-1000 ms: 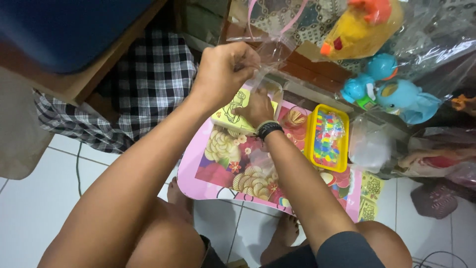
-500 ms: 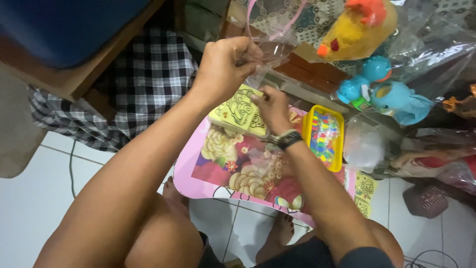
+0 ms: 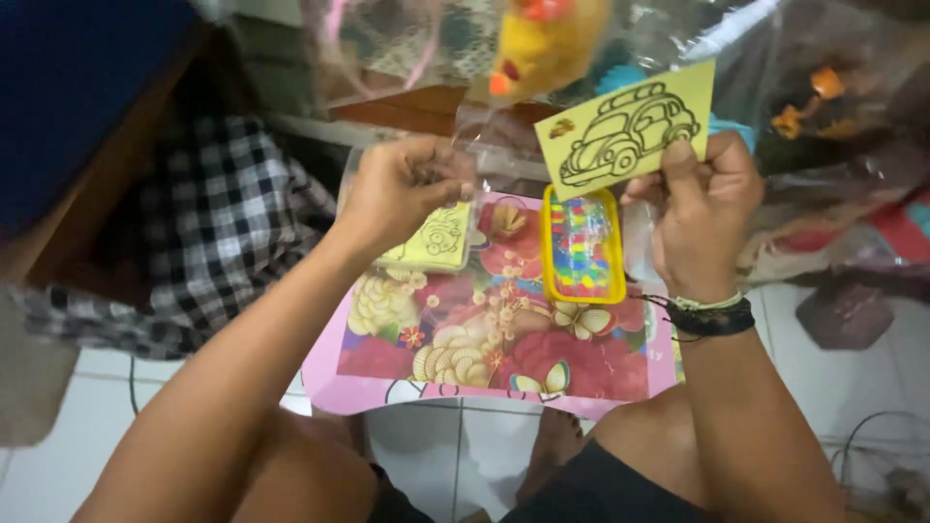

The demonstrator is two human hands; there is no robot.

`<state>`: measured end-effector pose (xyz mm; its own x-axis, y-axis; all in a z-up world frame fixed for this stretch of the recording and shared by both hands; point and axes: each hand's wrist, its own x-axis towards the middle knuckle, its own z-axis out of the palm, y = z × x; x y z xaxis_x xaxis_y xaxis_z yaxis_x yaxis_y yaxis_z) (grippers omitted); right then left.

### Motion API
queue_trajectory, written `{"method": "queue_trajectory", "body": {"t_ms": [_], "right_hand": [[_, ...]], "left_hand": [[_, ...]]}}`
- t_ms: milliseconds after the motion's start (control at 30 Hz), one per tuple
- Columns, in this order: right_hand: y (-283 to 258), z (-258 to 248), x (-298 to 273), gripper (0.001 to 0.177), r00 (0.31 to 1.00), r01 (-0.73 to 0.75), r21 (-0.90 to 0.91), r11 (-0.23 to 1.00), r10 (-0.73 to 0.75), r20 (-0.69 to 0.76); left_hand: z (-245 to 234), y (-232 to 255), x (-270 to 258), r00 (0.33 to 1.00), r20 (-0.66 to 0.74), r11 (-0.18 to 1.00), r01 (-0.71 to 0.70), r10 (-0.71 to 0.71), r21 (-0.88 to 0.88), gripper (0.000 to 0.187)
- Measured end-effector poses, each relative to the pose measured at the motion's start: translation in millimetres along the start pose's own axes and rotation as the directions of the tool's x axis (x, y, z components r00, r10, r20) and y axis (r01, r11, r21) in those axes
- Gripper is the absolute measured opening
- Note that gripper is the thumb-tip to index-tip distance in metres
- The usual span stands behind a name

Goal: The person places small printed cards and colorful plastic toys into clear plastic bags by hand.

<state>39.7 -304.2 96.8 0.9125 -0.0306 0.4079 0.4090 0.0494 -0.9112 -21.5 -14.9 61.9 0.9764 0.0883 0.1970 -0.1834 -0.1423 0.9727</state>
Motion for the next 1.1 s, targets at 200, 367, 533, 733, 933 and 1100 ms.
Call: {"method": "queue_trajectory", "body": {"t_ms": [200,367,533,733,933,1100], "right_hand": [[-2.4,-7.3,1.0,0.016,0.988,0.091,0.133,0.987,-0.106,0.115],[-7.8,-18.7,0.0,0.016,0.965,0.017,0.172,0.985,-0.06,0.253],[1.6,-18.4,-0.2,0.024,0.939,-0.024,0.107,0.994,-0.014,0.344],[20.5,-26.8,8.1,0.017,0.903,-0.096,0.022,0.995,0.077,0.424],[26.2,-45.2,21.7,0.016,0.919,-0.066,-0.053,0.996,0.082,0.385],[28.9,-37.0,14.0,0.015,0.891,-0.084,-0.146,0.986,0.14,0.432]], "left_hand": [[42.8,15.2,-3.0,0.991,0.101,0.996,0.084,-0.087,0.036,0.022],[47.2,7.3,1.0,0.97,0.241,0.992,-0.004,0.036,-0.129,0.014],[56.0,0.0,7.0,0.968,0.25,0.995,0.046,-0.022,-0.092,0.012],[63.9,-18.3,12.6,0.983,0.163,0.996,0.09,-0.087,-0.012,0.011],[68.1,6.3,13.0,0.96,0.259,0.988,0.128,-0.103,-0.082,0.014],[64.8,-13.4,11.3,0.964,0.24,0.982,0.144,-0.113,-0.119,0.01]]}}
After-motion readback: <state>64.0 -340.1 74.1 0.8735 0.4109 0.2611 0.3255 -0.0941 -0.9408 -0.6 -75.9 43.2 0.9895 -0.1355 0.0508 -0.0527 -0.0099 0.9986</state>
